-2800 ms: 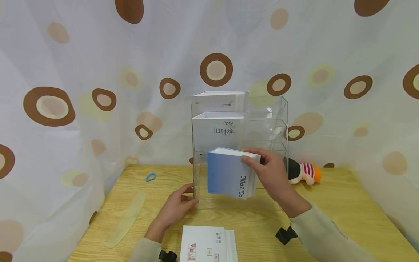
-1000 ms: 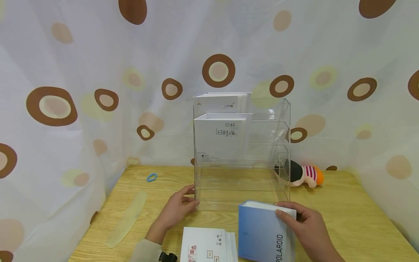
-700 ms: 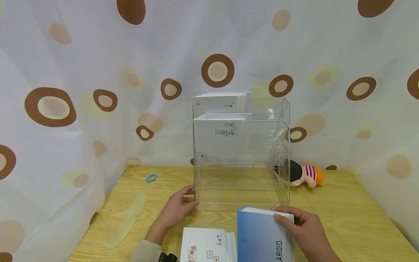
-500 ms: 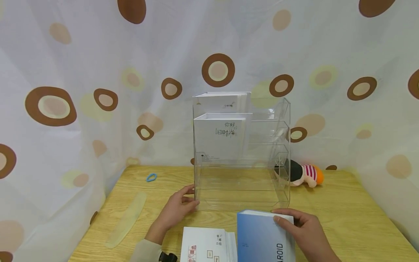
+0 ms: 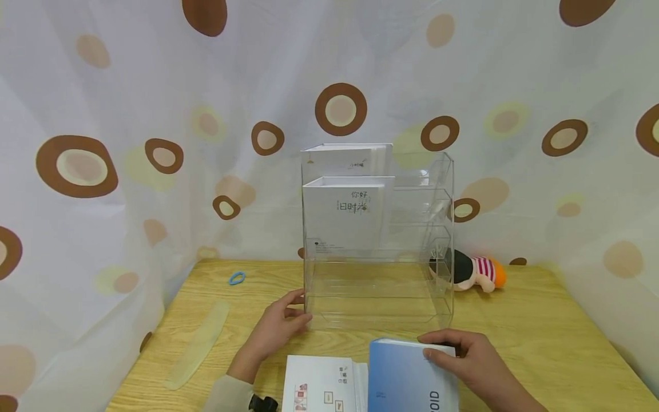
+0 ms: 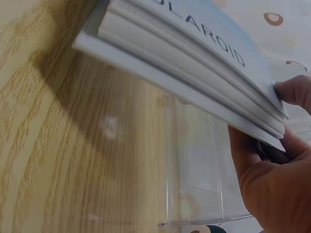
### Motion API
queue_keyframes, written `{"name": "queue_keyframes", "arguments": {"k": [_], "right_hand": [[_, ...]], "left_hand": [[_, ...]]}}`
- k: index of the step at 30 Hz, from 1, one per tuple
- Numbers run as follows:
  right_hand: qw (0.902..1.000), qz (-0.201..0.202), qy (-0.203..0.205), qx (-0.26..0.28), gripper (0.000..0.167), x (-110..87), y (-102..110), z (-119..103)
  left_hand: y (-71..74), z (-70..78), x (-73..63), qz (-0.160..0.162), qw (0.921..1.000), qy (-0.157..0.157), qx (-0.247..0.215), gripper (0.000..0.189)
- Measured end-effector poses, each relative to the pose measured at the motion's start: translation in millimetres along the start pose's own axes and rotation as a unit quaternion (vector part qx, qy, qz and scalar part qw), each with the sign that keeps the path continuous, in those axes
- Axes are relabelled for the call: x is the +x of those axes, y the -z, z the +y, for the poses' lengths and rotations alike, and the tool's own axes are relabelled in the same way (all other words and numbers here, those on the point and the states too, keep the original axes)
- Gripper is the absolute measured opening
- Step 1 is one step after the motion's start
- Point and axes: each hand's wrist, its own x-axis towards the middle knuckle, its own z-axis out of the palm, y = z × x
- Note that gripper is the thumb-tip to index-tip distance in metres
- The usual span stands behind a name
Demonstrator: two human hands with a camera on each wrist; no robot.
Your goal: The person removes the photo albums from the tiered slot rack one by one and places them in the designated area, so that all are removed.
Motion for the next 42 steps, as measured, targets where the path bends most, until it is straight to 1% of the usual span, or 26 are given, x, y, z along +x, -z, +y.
{"name": "queue_keyframes", "arguments": {"k": [6, 11, 16, 23, 28, 30, 35, 38, 42], "right_hand": [[0.9993, -0.027, 0.024, -0.009, 0.043, 2.2, 1, 2], [0.997, -0.041, 0.038, -0.054, 0.041, 7.7, 0, 3], [0.9914, -0.047, 0.05, -0.112, 0.037, 13.4, 0, 4], [0.9857, -0.058, 0.053, -0.149, 0.033, 18.9, -1, 8], [0.9843, -0.076, 0.058, -0.148, 0.033, 19.7, -3, 15], [0.9842, -0.081, 0.054, -0.148, 0.033, 20.4, -4, 17], [0.9822, -0.081, 0.049, -0.162, 0.033, 22.6, -6, 21], [0.9823, -0.083, 0.053, -0.159, 0.032, 22.6, -6, 22], [0.983, -0.089, 0.045, -0.154, 0.031, 24.0, -7, 24]], "left_hand": [[0.0, -0.4, 0.8, 0.002, 1.0, 0.0, 0.003, 0.063], [0.7, -2.5, -0.1, 0.002, 1.0, -0.001, 0.003, 0.062], [1.8, -4.0, -0.5, 0.004, 1.0, -0.007, 0.005, 0.062], [1.7, -4.1, -0.3, 0.003, 1.0, -0.008, 0.003, 0.062], [1.0, -3.2, -0.1, 0.002, 1.0, -0.008, 0.002, 0.062], [0.6, -2.9, 0.0, 0.001, 1.0, -0.007, 0.002, 0.062], [0.5, -2.8, 0.9, -0.002, 1.0, -0.008, 0.002, 0.063], [0.6, -2.9, 1.3, -0.003, 1.0, -0.009, 0.001, 0.063], [0.5, -3.2, 1.4, -0.002, 1.0, -0.009, 0.001, 0.063]]}}
